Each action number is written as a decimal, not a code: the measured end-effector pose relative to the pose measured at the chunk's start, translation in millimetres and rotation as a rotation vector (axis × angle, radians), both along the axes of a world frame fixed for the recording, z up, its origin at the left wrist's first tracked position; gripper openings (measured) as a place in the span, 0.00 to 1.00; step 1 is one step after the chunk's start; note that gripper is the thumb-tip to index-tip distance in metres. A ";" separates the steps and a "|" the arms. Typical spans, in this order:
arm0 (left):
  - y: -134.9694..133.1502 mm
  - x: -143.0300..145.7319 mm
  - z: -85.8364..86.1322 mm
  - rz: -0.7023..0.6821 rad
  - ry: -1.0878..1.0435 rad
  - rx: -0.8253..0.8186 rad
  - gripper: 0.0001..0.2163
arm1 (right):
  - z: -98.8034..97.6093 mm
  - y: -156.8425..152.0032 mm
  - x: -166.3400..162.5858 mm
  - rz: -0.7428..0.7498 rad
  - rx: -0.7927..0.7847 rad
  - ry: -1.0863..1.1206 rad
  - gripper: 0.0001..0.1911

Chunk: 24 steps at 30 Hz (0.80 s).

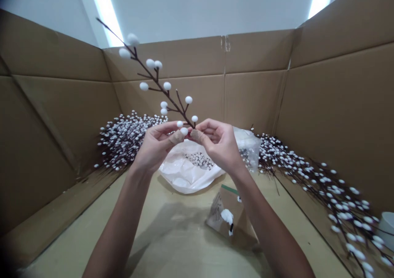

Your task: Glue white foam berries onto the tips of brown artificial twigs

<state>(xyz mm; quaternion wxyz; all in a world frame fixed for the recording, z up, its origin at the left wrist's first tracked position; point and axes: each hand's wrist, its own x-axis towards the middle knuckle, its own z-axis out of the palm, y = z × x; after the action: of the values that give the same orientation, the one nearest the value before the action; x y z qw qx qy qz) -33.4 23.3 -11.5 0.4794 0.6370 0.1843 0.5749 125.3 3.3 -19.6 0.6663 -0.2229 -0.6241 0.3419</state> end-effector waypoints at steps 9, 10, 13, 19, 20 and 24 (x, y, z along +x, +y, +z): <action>-7.2 -35.9 15.3 0.069 0.055 0.030 0.20 | -14.2 0.2 -26.0 -0.098 -0.013 -0.055 0.12; -9.0 -34.4 16.1 0.076 0.020 0.034 0.18 | -16.9 0.6 -29.1 -0.092 -0.009 -0.058 0.11; -13.6 -26.3 17.1 0.064 -0.076 0.013 0.12 | -23.8 0.8 -36.9 -0.088 0.011 -0.076 0.10; -17.1 -15.9 16.4 0.056 -0.205 -0.042 0.04 | -30.7 0.0 -45.8 -0.128 0.044 -0.121 0.08; -17.3 -15.6 16.4 0.053 -0.215 -0.046 0.04 | -31.5 0.0 -46.6 -0.128 0.048 -0.119 0.07; -18.1 -15.7 16.9 0.036 -0.225 -0.064 0.03 | -33.9 0.1 -48.7 -0.124 0.051 -0.107 0.06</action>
<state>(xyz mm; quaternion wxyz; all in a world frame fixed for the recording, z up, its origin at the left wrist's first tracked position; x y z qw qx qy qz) -49.1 5.2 5.4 0.5069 0.5493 0.1591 0.6450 76.6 3.3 -53.6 0.6574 -0.2618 -0.6523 0.2717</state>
